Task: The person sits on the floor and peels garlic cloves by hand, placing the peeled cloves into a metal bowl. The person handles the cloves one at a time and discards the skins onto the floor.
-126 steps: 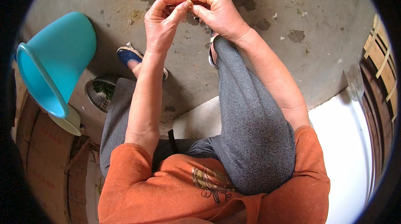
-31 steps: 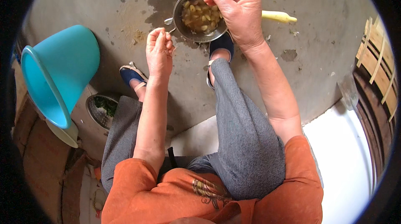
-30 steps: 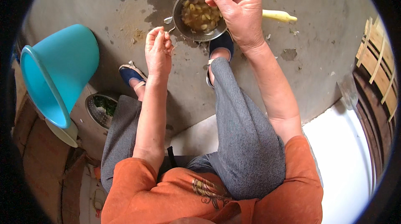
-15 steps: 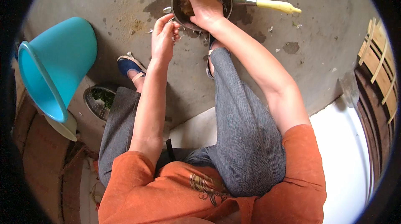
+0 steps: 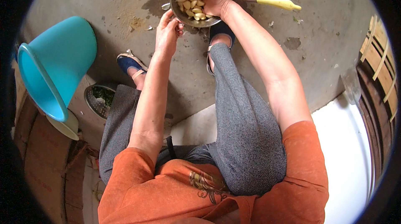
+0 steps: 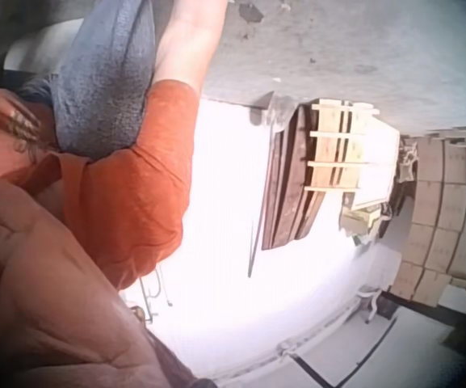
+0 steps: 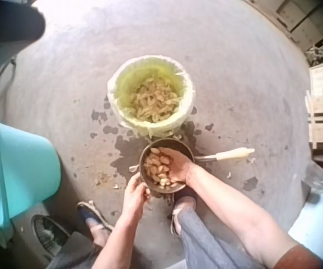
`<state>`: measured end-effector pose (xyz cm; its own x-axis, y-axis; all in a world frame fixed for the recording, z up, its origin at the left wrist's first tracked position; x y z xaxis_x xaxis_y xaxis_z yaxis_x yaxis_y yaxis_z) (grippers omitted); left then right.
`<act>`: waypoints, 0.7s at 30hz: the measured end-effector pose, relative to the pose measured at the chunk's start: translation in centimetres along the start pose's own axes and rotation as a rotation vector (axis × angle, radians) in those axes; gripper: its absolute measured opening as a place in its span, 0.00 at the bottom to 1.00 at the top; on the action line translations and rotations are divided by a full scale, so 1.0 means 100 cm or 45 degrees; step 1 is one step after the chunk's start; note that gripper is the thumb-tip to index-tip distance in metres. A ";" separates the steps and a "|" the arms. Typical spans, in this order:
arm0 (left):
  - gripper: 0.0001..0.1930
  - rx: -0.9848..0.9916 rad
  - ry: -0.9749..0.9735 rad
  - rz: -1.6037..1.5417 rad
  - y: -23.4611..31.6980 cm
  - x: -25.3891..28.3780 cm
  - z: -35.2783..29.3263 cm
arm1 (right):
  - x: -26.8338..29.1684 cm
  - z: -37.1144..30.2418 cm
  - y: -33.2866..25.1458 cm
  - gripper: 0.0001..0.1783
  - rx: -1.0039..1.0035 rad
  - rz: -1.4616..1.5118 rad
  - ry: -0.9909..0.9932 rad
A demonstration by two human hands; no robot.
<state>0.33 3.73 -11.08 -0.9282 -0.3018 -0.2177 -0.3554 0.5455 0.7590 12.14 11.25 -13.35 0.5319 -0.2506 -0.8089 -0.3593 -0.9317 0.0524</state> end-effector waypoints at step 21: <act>0.11 -1.156 -0.115 1.658 0.101 -0.054 0.020 | 0.008 -0.021 -0.003 0.17 0.037 -0.213 0.417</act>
<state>1.53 12.38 -3.48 -0.5469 0.0417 0.8361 0.8033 -0.2552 0.5382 14.29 10.73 -12.77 0.8006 -0.1702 -0.5745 -0.2653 -0.9604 -0.0852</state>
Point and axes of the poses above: each hand's wrist, its own z-axis towards the middle knuckle, its own x-axis out of the back of the hand, y = z × x, the point moved 8 cm from there along z, towards the middle knuckle, and after that the axes turned 11 degrees about -x, right-handed, at the moved point
